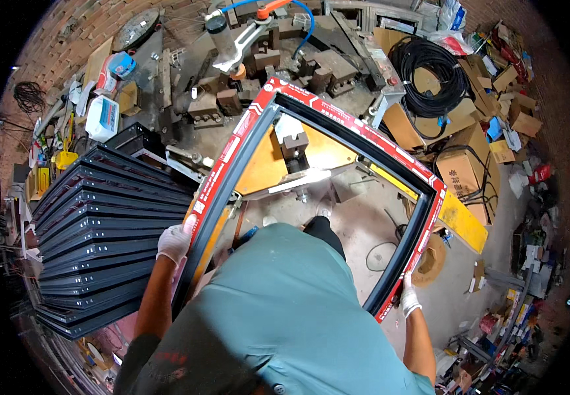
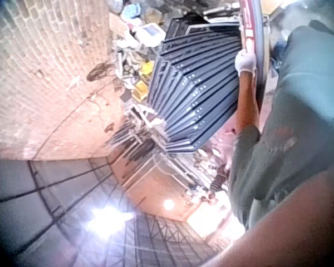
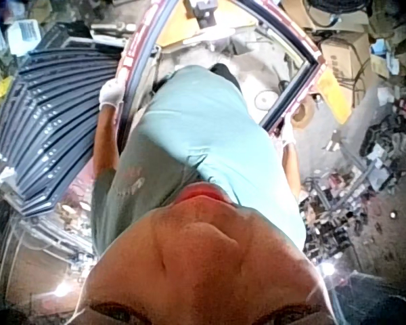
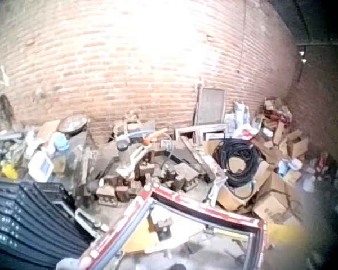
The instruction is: The person picks up a rectangular window frame and carries it to a corner-cutting machine. They position the frame corners under the cutting head, operate the machine to cut each corner, and then stack the finished frame with others. The process is repeated for multiple frames.
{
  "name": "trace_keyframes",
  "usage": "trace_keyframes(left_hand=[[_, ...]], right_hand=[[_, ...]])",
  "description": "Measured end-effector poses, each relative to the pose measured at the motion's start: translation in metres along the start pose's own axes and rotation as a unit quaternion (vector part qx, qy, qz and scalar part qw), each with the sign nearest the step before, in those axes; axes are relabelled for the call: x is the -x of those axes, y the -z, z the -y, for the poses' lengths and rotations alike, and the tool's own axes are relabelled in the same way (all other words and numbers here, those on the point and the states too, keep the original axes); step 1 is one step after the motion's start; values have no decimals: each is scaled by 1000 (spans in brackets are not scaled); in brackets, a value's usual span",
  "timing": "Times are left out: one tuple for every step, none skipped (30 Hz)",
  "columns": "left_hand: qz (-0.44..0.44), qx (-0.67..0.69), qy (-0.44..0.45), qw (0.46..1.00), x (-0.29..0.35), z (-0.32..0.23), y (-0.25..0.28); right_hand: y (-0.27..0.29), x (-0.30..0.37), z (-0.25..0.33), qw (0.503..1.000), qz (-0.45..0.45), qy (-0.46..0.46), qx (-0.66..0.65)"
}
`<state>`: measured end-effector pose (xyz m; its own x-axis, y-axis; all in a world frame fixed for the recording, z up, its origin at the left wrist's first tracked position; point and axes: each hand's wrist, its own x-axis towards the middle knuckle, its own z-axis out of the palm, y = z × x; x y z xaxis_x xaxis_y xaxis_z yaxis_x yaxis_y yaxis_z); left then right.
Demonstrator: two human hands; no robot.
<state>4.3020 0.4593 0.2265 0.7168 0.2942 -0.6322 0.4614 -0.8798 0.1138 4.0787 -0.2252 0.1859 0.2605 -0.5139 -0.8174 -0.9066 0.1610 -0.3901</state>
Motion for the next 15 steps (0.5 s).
trace_keyframes(left_hand=[[-22, 30, 11, 999, 2, 1, -4], [-62, 35, 9, 997, 12, -9, 1], [-101, 38, 7, 994, 25, -19, 2], [-155, 158, -60, 973, 33, -9, -16], [-210, 280, -125, 928, 39, -2, -33], [-291, 259, -209, 897, 60, -15, -29], [-270, 153, -196, 930, 77, -12, -29], [-298, 137, -226, 917, 82, 5, -42], [-326, 119, -252, 903, 87, 29, -58], [-328, 36, -190, 925, 98, 52, -72], [-328, -49, -116, 936, 113, 79, -87], [-323, -89, -54, 941, 127, 95, -92], [-205, 25, 12, 978, 129, 110, -95], [-232, 13, -45, 972, 134, 123, -96], [-258, -2, -101, 961, 137, 140, -103]], right_hand=[[0, -13, -12, 999, 19, 19, -29], [4, -28, -26, 997, 36, 37, -56], [5, -26, -26, 997, 43, 32, -52], [7, -24, -21, 997, 51, 30, -43], [11, -20, -8, 999, 49, -2, 3], [11, -19, -8, 999, 38, 22, 11], [5, -16, -2, 999, 25, 33, 16], [-1, -11, 3, 999, 11, 43, 21], [-6, -1, 10, 999, -9, 36, 21], [0, 2, 10, 999, 11, 5, 35], [5, 3, 10, 1000, 18, 2, 1], [1, 0, 10, 999, 39, -4, -27], [-1, -2, 11, 997, 59, -11, -53], [-3, -14, -2, 993, 21, 41, -107], [-1, -9, -5, 991, 73, 30, -112]])
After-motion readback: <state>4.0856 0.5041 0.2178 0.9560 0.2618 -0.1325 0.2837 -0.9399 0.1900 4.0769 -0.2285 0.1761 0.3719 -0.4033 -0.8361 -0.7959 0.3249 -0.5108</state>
